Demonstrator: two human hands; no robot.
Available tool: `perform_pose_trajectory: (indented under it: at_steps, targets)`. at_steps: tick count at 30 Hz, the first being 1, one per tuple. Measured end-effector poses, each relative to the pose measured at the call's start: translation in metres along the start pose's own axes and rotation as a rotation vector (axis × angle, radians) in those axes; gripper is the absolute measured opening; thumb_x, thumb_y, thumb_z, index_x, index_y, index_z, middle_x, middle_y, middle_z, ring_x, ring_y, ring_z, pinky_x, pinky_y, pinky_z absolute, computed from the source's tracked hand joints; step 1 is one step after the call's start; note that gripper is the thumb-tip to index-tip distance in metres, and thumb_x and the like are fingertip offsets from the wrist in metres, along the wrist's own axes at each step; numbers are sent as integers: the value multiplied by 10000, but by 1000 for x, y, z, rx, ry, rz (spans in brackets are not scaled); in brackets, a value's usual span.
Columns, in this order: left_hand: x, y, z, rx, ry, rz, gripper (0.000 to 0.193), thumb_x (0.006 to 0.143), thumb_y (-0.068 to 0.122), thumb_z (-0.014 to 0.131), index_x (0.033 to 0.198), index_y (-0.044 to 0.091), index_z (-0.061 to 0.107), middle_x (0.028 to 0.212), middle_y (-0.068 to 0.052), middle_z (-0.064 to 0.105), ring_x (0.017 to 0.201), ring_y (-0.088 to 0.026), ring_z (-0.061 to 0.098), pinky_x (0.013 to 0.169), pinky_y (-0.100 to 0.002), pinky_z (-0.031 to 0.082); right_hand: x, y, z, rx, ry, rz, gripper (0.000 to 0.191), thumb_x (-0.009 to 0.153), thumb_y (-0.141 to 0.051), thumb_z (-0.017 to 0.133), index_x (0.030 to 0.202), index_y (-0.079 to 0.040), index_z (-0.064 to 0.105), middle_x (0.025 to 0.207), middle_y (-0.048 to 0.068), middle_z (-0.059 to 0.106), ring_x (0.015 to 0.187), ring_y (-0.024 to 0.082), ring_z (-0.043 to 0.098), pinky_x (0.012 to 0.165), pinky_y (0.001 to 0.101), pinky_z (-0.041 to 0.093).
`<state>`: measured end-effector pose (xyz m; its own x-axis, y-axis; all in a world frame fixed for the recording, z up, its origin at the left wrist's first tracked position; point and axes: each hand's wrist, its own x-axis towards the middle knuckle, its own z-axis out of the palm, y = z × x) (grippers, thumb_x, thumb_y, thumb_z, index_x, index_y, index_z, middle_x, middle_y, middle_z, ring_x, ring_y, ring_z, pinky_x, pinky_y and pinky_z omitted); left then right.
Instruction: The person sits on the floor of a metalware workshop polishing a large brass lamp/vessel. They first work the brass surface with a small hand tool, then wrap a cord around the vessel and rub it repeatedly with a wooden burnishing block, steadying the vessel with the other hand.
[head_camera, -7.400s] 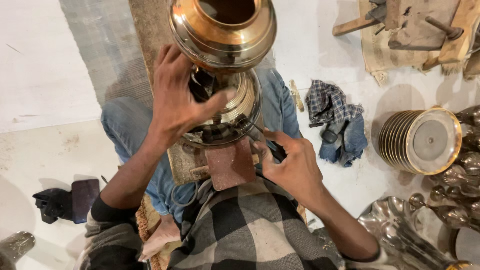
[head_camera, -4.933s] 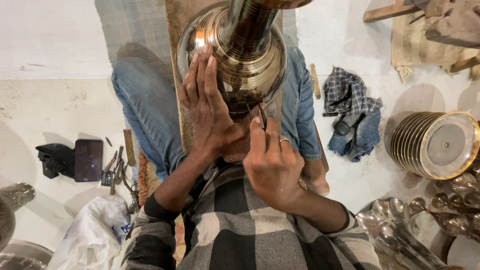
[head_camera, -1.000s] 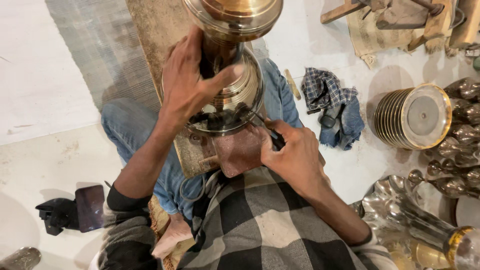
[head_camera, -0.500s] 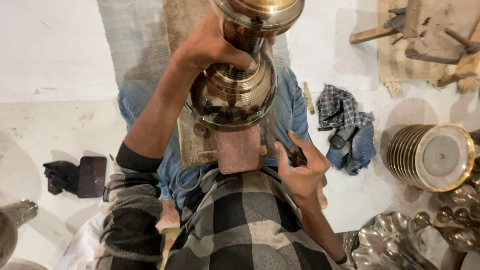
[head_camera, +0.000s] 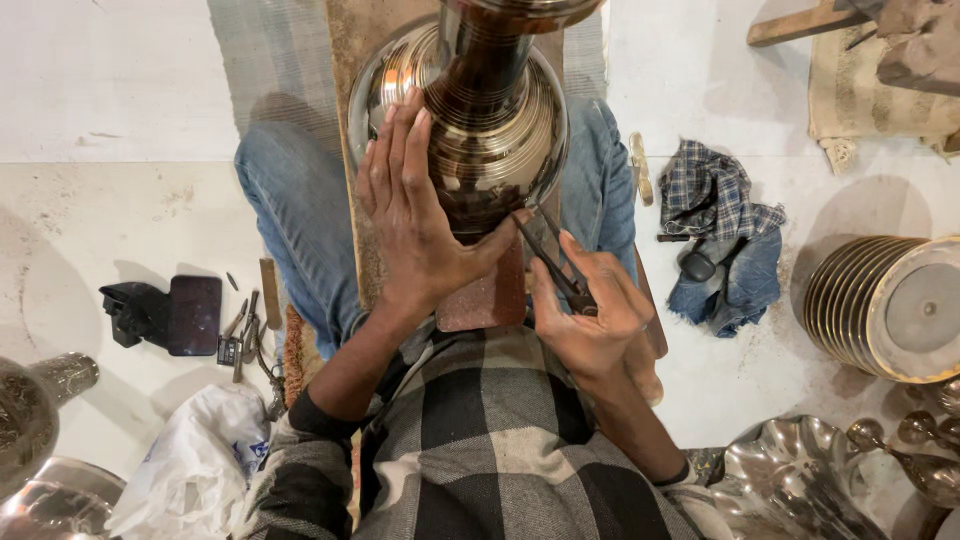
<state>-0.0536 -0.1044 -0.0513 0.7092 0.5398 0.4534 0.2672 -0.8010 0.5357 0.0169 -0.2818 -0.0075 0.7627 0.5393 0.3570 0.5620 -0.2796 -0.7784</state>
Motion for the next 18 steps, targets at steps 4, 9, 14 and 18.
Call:
perform_pose_trajectory:
  at_steps: [4, 9, 14, 18]
  targets:
    - [-1, 0, -1, 2, -14, -19, 1160, 895, 656, 835, 1618, 87, 127, 1670, -186, 267, 1599, -344, 228, 1351, -553, 138, -2, -3, 1, 36, 1, 26, 403, 867, 68, 819, 1244, 72, 676, 902, 121, 692, 755, 103, 690, 623, 230, 522]
    - [-1, 0, 1, 19, 3, -5, 1170, 899, 632, 872, 1622, 105, 117, 1677, -171, 263, 1611, -329, 228, 1368, -534, 136, -3, -5, 1, 4, -1, 47, 400, 857, 77, 824, 1233, 84, 686, 833, 89, 655, 683, 71, 634, 562, 222, 466]
    - [-1, -1, 2, 25, -3, -17, 1202, 872, 651, 889, 1620, 104, 123, 1675, -169, 265, 1603, -333, 226, 1362, -537, 141, -5, -4, 3, 2, 5, 67, 400, 857, 73, 823, 1230, 80, 678, 865, 94, 662, 702, 70, 645, 565, 212, 480]
    - [-2, -1, 5, 27, 14, -14, 1202, 859, 674, 883, 1614, 115, 132, 1668, -160, 268, 1599, -324, 227, 1363, -542, 143, -6, -4, 5, 36, -6, 17, 412, 880, 65, 816, 1258, 88, 655, 915, 115, 679, 766, 85, 696, 582, 201, 529]
